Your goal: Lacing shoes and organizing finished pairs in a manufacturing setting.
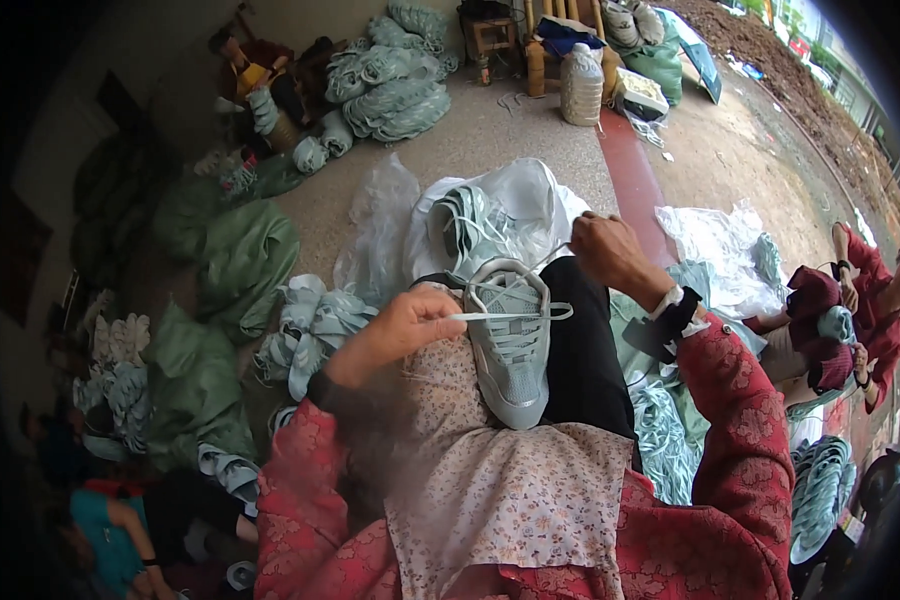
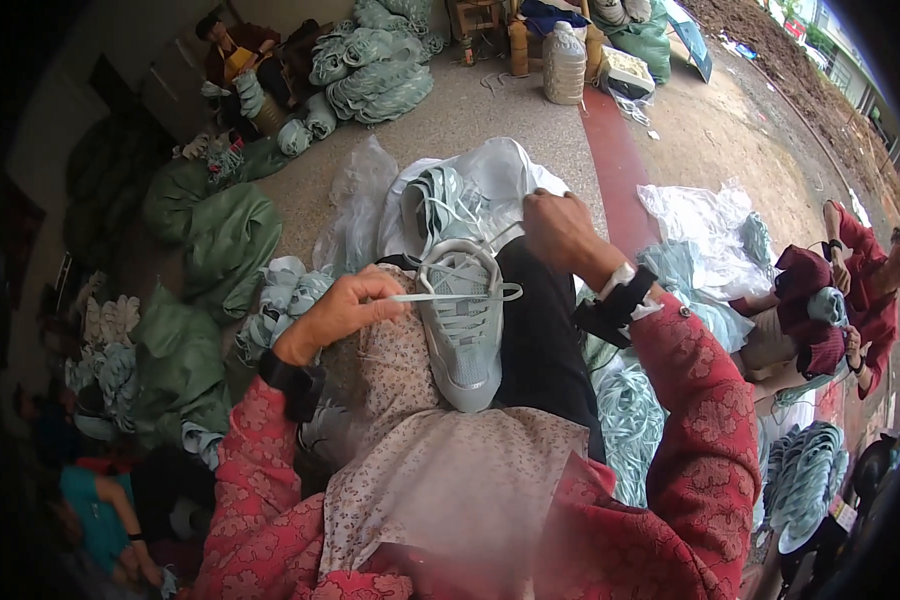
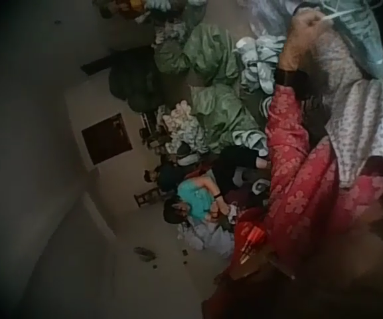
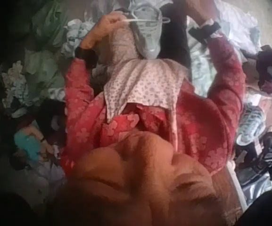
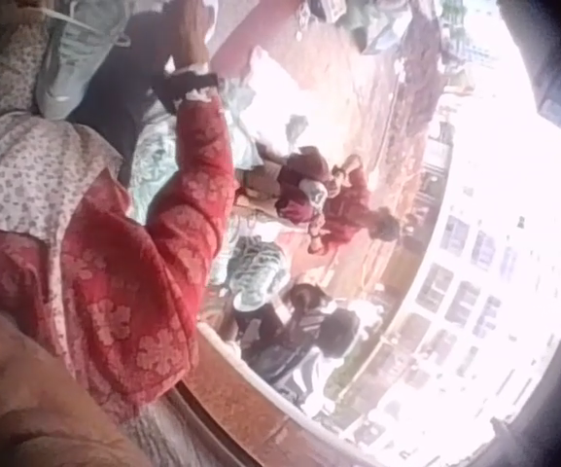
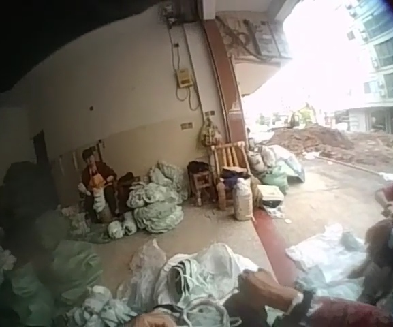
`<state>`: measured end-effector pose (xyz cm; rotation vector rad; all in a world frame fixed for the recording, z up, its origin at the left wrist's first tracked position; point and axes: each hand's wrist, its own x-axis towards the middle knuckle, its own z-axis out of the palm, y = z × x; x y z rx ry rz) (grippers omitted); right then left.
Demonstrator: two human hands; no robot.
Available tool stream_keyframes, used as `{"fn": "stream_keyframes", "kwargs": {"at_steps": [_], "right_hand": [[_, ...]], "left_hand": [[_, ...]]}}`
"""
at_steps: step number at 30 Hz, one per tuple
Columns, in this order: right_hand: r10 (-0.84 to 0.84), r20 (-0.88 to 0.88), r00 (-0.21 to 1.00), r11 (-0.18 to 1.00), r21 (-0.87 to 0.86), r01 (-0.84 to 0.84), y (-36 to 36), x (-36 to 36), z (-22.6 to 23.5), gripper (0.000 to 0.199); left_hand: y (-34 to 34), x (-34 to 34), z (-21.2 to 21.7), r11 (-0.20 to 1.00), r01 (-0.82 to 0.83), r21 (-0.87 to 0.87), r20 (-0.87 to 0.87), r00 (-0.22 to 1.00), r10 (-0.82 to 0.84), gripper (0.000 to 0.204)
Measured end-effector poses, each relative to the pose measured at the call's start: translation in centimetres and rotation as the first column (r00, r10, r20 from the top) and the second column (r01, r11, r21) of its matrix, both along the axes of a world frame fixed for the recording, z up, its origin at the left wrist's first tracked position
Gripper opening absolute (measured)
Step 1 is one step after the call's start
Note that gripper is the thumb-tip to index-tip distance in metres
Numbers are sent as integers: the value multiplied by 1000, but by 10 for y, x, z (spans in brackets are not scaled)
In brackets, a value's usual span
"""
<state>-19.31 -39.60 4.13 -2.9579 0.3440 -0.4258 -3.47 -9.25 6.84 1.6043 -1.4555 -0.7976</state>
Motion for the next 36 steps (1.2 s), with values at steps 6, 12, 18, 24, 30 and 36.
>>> {"fn": "stream_keyframes", "kwargs": {"at_steps": [6, 12, 18, 24, 30, 36], "right_hand": [[-289, 123, 950, 957, 16, 289, -54, -28, -44, 13], [-198, -123, 973, 893, 387, 231, -74, -60, -87, 17], [1, -34, 999, 775, 631, 21, -39, -59, -78, 15], [20, 191, 981, 822, 556, -125, -5, -57, -35, 13], [149, 255, 955, 697, 658, -284, 32, -52, -5, 12], [320, 287, 903, 707, 562, -430, 49, -33, 5, 7]], "left_hand": [[-45, 4, -13, 979, 3, 204, -72, 997, 12, 30], [-60, 0, -13, 953, -18, 303, -136, 989, 62, 14], [-40, -16, -23, 968, -200, 149, -206, 952, 228, 9], [-40, -43, -50, 838, -526, -147, -82, 851, 519, 10], [-37, -51, -29, 844, -532, 71, -421, 751, 509, 12], [-33, -25, -36, 928, -352, 121, -265, 890, 372, 17]]}}
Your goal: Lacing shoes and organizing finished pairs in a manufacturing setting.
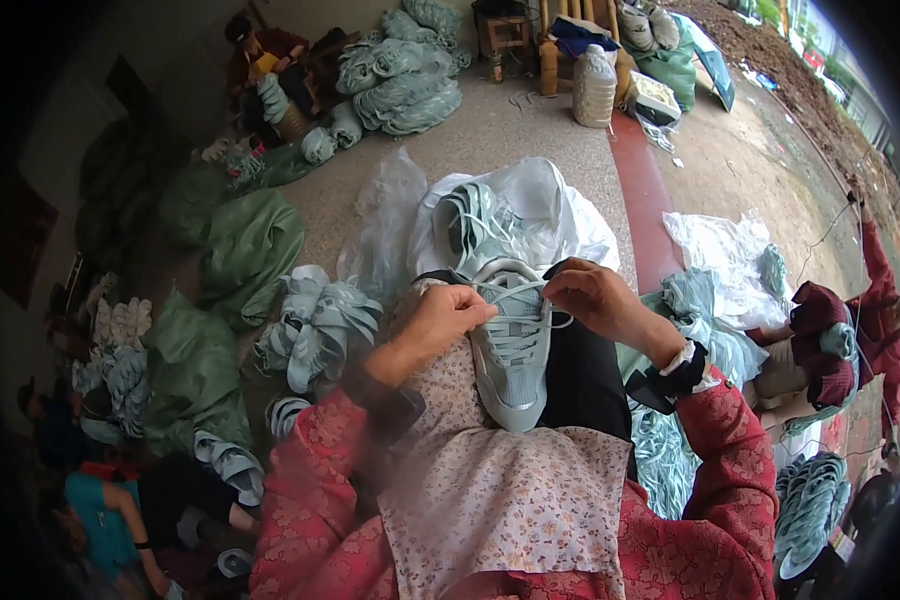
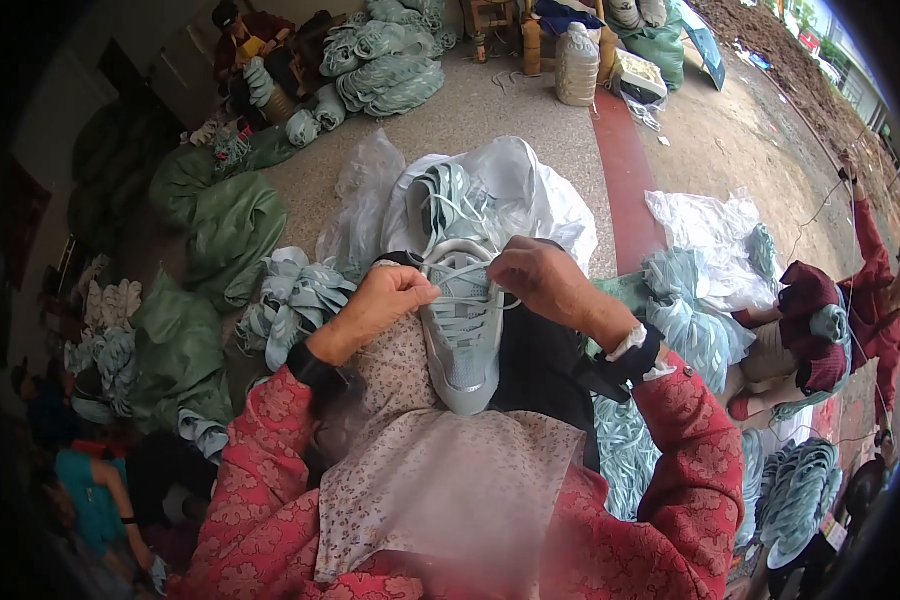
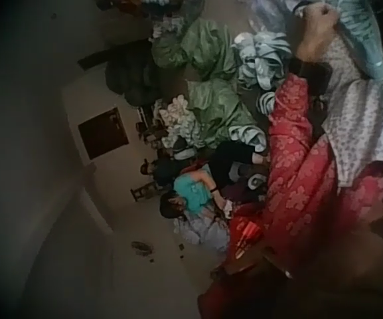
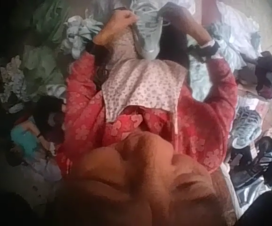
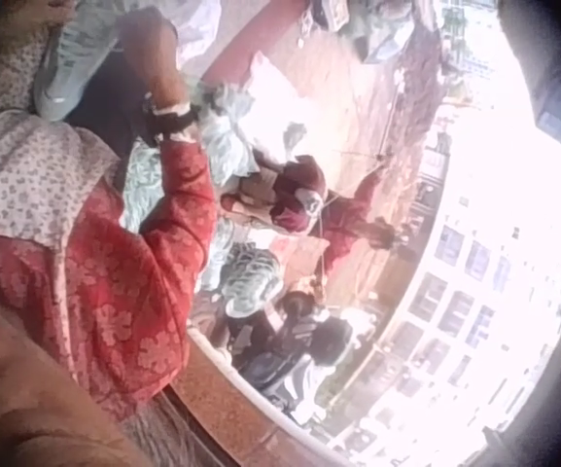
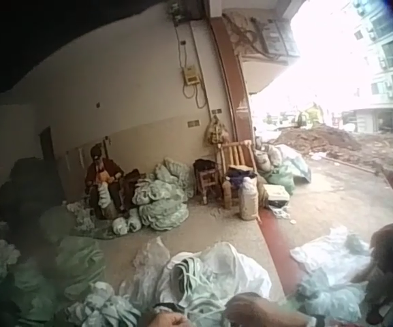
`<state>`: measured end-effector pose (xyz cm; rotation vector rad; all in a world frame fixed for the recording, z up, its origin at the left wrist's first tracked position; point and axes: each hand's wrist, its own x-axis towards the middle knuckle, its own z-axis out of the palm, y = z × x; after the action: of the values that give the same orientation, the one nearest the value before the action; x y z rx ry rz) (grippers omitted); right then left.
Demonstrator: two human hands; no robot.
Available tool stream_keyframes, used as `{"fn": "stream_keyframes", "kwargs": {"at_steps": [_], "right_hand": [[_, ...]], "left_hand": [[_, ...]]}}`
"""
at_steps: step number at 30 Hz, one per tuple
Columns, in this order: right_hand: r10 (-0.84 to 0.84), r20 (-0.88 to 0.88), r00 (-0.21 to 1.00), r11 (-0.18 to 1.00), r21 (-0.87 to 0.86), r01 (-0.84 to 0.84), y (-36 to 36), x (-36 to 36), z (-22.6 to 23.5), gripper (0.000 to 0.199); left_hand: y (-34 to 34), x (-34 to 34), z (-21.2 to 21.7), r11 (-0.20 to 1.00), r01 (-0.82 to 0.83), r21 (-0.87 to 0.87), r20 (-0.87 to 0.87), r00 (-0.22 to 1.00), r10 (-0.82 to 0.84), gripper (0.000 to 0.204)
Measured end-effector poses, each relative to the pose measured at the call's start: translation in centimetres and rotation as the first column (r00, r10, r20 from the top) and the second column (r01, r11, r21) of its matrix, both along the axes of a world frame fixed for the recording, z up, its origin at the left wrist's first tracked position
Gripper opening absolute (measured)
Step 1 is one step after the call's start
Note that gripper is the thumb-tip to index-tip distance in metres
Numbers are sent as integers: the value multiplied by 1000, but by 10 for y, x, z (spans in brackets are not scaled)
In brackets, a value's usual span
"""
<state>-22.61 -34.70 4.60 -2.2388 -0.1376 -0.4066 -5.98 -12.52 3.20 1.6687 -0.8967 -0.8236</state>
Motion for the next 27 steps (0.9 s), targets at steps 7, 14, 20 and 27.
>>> {"fn": "stream_keyframes", "kwargs": {"at_steps": [7, 14, 20, 27], "right_hand": [[95, -83, 992, 969, -222, -111, 5, 14, 3, 9], [95, -153, 984, 960, -248, -131, 5, 15, 4, 10], [70, -225, 972, 952, -275, -132, 14, 14, 5, 8], [328, -389, 861, 939, 237, -251, -4, 24, -8, 15]], "left_hand": [[-17, 6, 28, 984, 117, 132, -334, 940, -67, 29], [-14, 12, 25, 985, 150, 88, -358, 927, -109, 28], [-3, 15, 25, 982, 188, 30, -224, 958, -177, 19], [4, 19, 16, 975, 217, -45, -187, 957, -222, 20]]}}
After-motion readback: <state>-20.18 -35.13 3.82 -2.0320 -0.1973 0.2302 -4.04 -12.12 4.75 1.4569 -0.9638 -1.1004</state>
